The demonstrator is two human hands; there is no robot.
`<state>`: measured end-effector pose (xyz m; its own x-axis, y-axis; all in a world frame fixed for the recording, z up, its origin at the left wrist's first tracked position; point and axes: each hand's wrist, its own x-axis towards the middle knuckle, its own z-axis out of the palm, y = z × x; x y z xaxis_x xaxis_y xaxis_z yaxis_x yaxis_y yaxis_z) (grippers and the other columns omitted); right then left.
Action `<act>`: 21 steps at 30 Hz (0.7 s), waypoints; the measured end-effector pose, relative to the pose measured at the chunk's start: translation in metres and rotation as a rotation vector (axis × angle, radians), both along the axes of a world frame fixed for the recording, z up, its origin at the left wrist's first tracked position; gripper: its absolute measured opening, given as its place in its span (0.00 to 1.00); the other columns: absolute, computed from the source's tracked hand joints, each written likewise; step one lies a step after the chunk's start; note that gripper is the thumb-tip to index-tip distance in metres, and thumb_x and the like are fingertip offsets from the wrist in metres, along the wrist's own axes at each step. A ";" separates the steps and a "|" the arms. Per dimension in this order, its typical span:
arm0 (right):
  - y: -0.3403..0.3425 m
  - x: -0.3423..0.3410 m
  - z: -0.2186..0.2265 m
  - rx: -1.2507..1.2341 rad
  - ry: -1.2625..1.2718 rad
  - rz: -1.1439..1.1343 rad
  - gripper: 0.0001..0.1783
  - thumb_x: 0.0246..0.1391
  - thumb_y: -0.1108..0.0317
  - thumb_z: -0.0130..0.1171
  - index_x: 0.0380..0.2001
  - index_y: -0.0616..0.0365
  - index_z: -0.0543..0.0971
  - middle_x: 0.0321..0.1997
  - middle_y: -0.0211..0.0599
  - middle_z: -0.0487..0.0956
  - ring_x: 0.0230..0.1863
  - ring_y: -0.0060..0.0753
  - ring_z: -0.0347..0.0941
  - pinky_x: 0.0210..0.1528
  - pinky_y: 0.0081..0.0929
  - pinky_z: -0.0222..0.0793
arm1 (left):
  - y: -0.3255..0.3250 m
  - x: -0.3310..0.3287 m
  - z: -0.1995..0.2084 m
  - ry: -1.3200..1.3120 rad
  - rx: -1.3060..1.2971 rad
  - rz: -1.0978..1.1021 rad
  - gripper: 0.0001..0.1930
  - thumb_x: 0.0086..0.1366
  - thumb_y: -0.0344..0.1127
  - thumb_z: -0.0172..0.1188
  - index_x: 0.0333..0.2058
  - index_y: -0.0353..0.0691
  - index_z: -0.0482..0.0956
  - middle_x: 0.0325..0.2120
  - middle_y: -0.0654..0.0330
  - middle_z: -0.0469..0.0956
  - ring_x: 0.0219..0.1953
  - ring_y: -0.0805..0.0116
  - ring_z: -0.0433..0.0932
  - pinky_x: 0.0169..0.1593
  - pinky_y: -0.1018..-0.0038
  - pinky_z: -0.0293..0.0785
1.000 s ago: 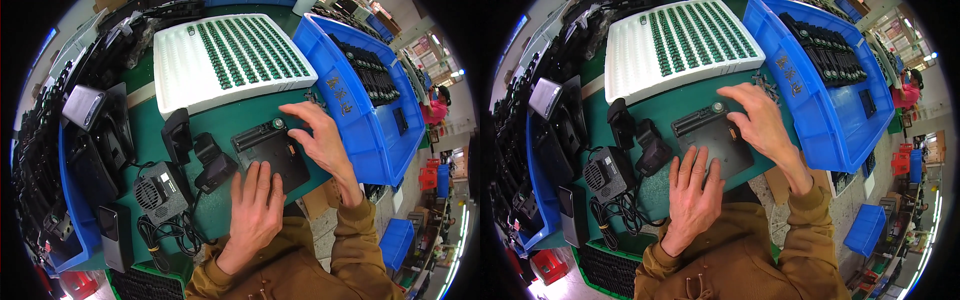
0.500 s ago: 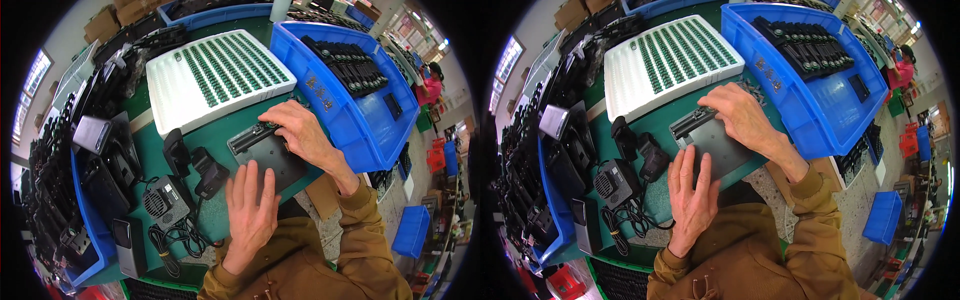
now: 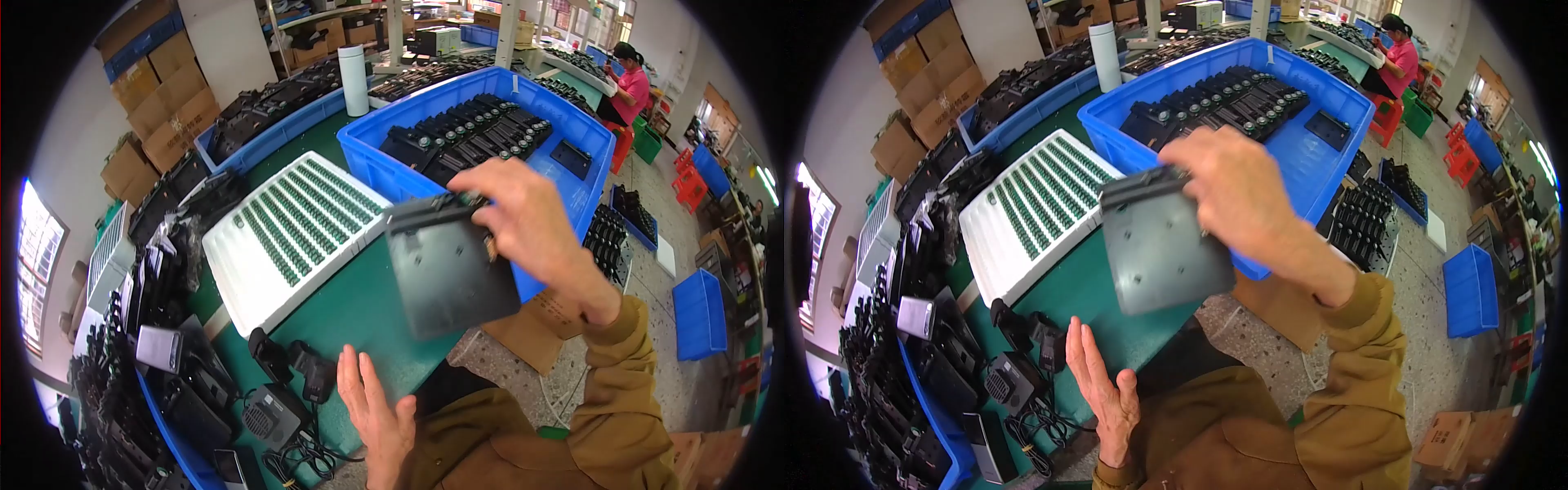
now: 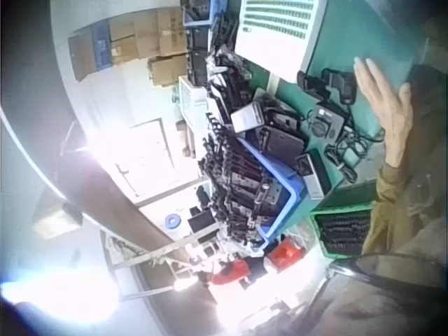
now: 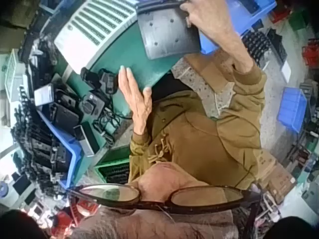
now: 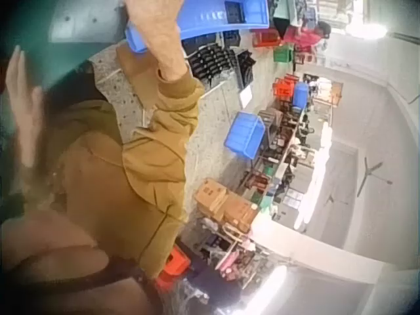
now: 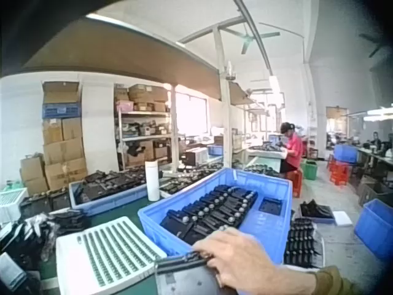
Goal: The person assembles small electronic components by hand, placing them into a larger plastic housing unit.
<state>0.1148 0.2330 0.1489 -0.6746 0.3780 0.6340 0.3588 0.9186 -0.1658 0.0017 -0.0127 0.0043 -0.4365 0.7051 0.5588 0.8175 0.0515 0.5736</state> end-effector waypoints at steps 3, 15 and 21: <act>0.042 0.019 0.022 0.000 0.051 -0.119 0.18 0.41 0.76 0.58 0.40 0.56 0.80 0.37 0.42 0.81 0.42 0.50 0.76 0.46 0.43 0.72 | -0.001 0.000 -0.001 0.006 -0.049 0.000 0.39 0.74 0.60 0.39 0.65 0.26 0.58 0.66 0.34 0.56 0.66 0.31 0.58 0.65 0.45 0.56; 0.153 0.030 -0.005 0.077 -0.077 -0.505 0.22 0.43 0.74 0.61 0.47 0.52 0.79 0.40 0.41 0.80 0.44 0.49 0.77 0.46 0.44 0.73 | 0.006 0.006 0.007 0.001 -0.097 0.046 0.31 0.70 0.51 0.53 0.63 0.33 0.67 0.64 0.42 0.63 0.64 0.42 0.63 0.65 0.49 0.59; 0.172 0.035 -0.011 0.031 -0.112 -0.520 0.21 0.44 0.74 0.61 0.46 0.52 0.79 0.38 0.39 0.79 0.43 0.47 0.77 0.43 0.44 0.74 | 0.007 0.007 0.010 0.079 -0.220 0.023 0.29 0.75 0.47 0.49 0.65 0.31 0.64 0.66 0.41 0.60 0.65 0.39 0.61 0.65 0.51 0.59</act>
<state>0.1500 0.4050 0.1375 -0.4670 0.6626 0.5856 0.7822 0.6184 -0.0759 0.0083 -0.0062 0.0141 -0.4151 0.8041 0.4255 0.8564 0.1876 0.4809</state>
